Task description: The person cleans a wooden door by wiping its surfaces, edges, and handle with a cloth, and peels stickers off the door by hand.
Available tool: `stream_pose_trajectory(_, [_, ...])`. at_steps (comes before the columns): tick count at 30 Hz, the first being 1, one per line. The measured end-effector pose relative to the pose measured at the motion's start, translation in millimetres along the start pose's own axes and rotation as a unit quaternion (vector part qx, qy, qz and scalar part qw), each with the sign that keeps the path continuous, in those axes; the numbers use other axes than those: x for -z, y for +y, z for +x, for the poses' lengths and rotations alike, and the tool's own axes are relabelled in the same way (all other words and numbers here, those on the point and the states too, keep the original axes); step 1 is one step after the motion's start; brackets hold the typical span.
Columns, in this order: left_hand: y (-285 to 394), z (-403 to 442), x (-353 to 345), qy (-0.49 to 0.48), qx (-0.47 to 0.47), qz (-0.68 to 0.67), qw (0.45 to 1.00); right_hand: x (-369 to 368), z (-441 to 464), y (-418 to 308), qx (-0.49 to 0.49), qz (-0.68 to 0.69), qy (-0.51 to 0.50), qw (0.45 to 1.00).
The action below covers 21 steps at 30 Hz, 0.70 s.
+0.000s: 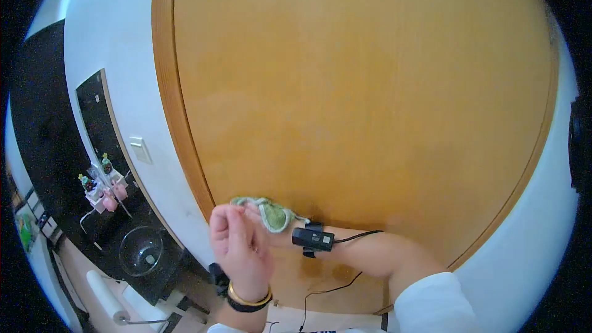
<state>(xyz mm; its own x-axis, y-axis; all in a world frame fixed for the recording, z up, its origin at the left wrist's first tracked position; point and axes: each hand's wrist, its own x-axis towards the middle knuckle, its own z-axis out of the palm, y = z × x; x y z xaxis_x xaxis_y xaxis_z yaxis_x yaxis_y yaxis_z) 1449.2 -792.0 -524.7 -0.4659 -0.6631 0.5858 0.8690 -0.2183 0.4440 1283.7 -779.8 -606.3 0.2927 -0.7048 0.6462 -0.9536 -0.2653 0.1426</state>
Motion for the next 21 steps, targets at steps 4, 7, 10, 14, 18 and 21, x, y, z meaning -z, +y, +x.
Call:
stream_pose_trajectory(4, [23.9,-1.1,24.0,0.053,0.006,0.039,0.998,44.9,-9.2,6.9,0.097,-0.253,-0.040,0.962])
stream_pose_trajectory(7, [37.0,3.0,37.3,0.054,-0.008,0.065,0.996,207.9,22.0,-18.0,0.021,-0.368,-0.037,0.929])
stream_pose_trajectory(10, [24.9,7.2,52.5,0.075,-0.001,0.068,0.995,361.3,43.1,-35.8,-0.074,-0.552,0.207,0.805])
stream_pose_trajectory(14, [16.7,11.2,42.6,0.040,0.040,0.076,0.995,523.1,-46.0,-10.2,-0.158,-0.642,0.397,0.637])
stream_pose_trajectory(18, [17.0,6.2,16.4,0.044,0.087,0.070,0.993,531.1,-49.7,1.4,-0.194,-0.732,0.365,0.541])
stream_pose_trajectory(21, [-3.2,7.9,11.3,0.014,0.097,0.046,0.994,434.0,11.3,-18.0,-0.202,-0.715,0.265,0.615])
